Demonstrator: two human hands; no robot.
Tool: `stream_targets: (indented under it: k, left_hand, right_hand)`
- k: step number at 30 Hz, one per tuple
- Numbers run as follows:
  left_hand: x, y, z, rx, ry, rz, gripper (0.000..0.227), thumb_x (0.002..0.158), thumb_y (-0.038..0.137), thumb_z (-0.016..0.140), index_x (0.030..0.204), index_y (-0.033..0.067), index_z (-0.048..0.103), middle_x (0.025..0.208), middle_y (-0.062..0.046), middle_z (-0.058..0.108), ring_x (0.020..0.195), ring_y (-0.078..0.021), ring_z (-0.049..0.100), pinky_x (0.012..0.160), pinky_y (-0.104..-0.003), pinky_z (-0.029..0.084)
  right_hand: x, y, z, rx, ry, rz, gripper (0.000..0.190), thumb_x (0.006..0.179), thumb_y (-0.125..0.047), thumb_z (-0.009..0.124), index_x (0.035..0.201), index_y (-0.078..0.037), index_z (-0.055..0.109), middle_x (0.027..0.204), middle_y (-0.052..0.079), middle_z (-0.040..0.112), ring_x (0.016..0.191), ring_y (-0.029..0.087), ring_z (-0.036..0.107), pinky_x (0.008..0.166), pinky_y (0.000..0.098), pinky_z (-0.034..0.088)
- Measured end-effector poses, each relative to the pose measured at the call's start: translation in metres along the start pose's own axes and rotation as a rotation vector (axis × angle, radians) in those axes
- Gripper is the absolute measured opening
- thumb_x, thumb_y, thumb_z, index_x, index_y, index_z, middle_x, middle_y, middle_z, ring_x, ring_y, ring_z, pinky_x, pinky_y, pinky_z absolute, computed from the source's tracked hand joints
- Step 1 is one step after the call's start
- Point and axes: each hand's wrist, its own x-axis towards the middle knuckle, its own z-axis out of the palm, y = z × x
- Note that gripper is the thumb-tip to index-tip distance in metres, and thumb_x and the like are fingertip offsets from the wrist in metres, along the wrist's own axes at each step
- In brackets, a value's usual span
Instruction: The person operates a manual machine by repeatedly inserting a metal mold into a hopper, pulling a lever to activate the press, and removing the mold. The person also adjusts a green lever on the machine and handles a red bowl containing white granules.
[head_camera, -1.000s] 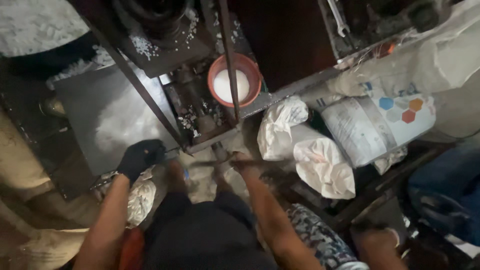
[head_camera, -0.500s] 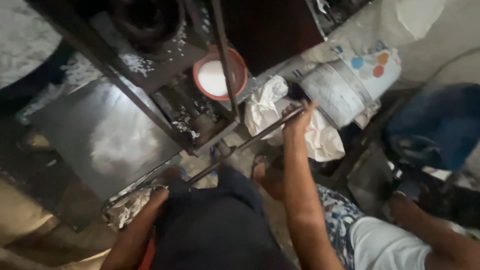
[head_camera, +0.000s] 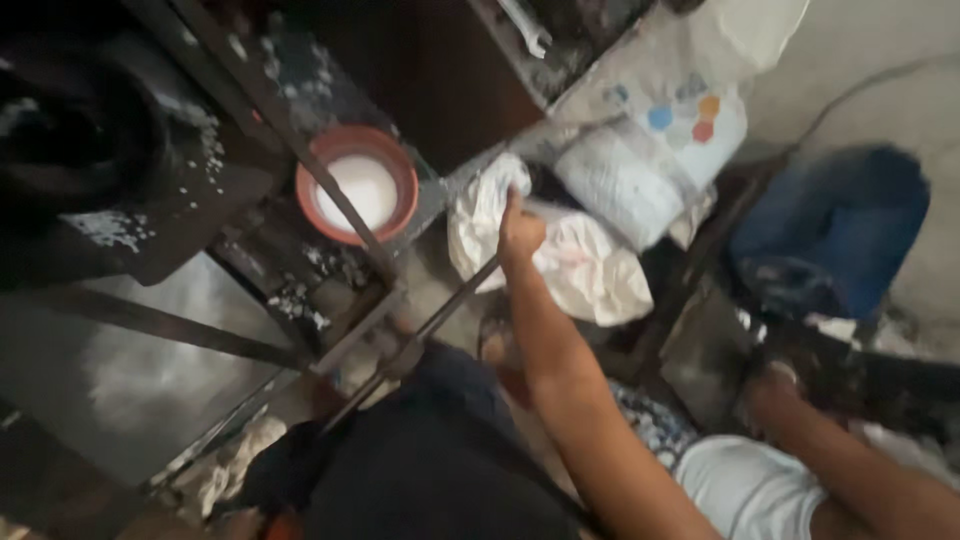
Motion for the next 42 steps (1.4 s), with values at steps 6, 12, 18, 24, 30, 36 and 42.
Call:
stream_targets:
  k: [6, 12, 18, 24, 30, 36, 42]
  left_hand:
    - [-0.034, 0.073, -0.036, -0.189, 0.469, 0.019, 0.047, 0.094, 0.028, 0.067, 0.134, 0.0028, 0.062, 0.119, -0.015, 0.069, 0.108, -0.0222, 0.065, 0.091, -0.036, 0.051]
    - [0.004, 0.135, -0.03, -1.006, 0.665, -0.001, 0.038, 0.102, 0.024, 0.066, 0.133, 0.0023, 0.068, 0.094, -0.009, 0.068, 0.074, -0.0156, 0.057, 0.061, -0.032, 0.045]
    - [0.031, 0.127, -0.009, -0.764, 0.994, 0.16, 0.029, 0.107, 0.025, 0.06, 0.107, -0.0008, 0.075, 0.085, -0.013, 0.068, 0.074, -0.0139, 0.06, 0.063, -0.035, 0.046]
    - [0.04, 0.111, -0.005, -0.534, 1.06, 0.137, 0.03, 0.101, 0.023, 0.057, 0.101, -0.0012, 0.074, 0.072, -0.007, 0.071, 0.063, -0.0153, 0.066, 0.059, -0.033, 0.05]
    - [0.034, 0.125, -0.008, -0.872, 0.961, -0.018, 0.038, 0.104, 0.031, 0.061, 0.097, -0.0035, 0.076, 0.065, -0.004, 0.056, 0.057, -0.0143, 0.048, 0.051, -0.036, 0.037]
    - [0.025, 0.138, -0.018, -0.661, 1.041, 0.109, 0.034, 0.098, 0.034, 0.058, 0.091, 0.004, 0.072, 0.059, 0.003, 0.062, 0.054, -0.0045, 0.053, 0.047, -0.028, 0.043]
    - [0.027, 0.138, -0.017, -0.8, 0.953, -0.004, 0.047, 0.104, 0.035, 0.058, 0.077, -0.0033, 0.067, 0.057, -0.004, 0.056, 0.052, -0.0124, 0.052, 0.048, -0.034, 0.039]
  right_hand:
    - [-0.009, 0.004, -0.024, 0.017, -0.174, -0.571, 0.06, 0.095, -0.056, 0.065, 0.081, 0.002, 0.074, 0.071, 0.019, 0.068, 0.065, 0.028, 0.066, 0.068, 0.0444, 0.051]
    - [0.052, -0.065, -0.062, 0.441, -0.173, -0.827, 0.047, 0.117, -0.037, 0.051, 0.096, 0.004, 0.057, 0.086, 0.016, 0.055, 0.082, 0.027, 0.052, 0.078, 0.0435, 0.048]
    - [0.156, -0.283, -0.194, 0.841, 0.247, -1.039, 0.055, 0.117, -0.028, 0.044, 0.155, 0.011, 0.034, 0.164, 0.03, 0.037, 0.153, 0.038, 0.04, 0.13, 0.0438, 0.03]
    - [0.146, -0.435, -0.222, 0.572, -0.161, -1.445, 0.033, 0.114, -0.028, 0.069, 0.122, 0.003, 0.068, 0.082, 0.014, 0.062, 0.069, 0.028, 0.053, 0.067, 0.0447, 0.046]
    - [0.141, -0.431, -0.196, 0.192, 0.526, -1.685, 0.038, 0.102, -0.024, 0.079, 0.074, -0.002, 0.066, 0.095, 0.013, 0.073, 0.091, 0.03, 0.075, 0.077, 0.0405, 0.059]
    - [0.125, -0.426, -0.201, 0.238, 0.482, -1.604, 0.015, 0.097, -0.014, 0.069, 0.095, -0.001, 0.073, 0.107, 0.017, 0.076, 0.093, 0.036, 0.074, 0.076, 0.0426, 0.058]
    - [0.109, -0.427, -0.207, 0.248, 0.376, -1.454, 0.029, 0.105, -0.019, 0.068, 0.086, 0.002, 0.07, 0.081, 0.021, 0.069, 0.067, 0.035, 0.068, 0.062, 0.0442, 0.05]
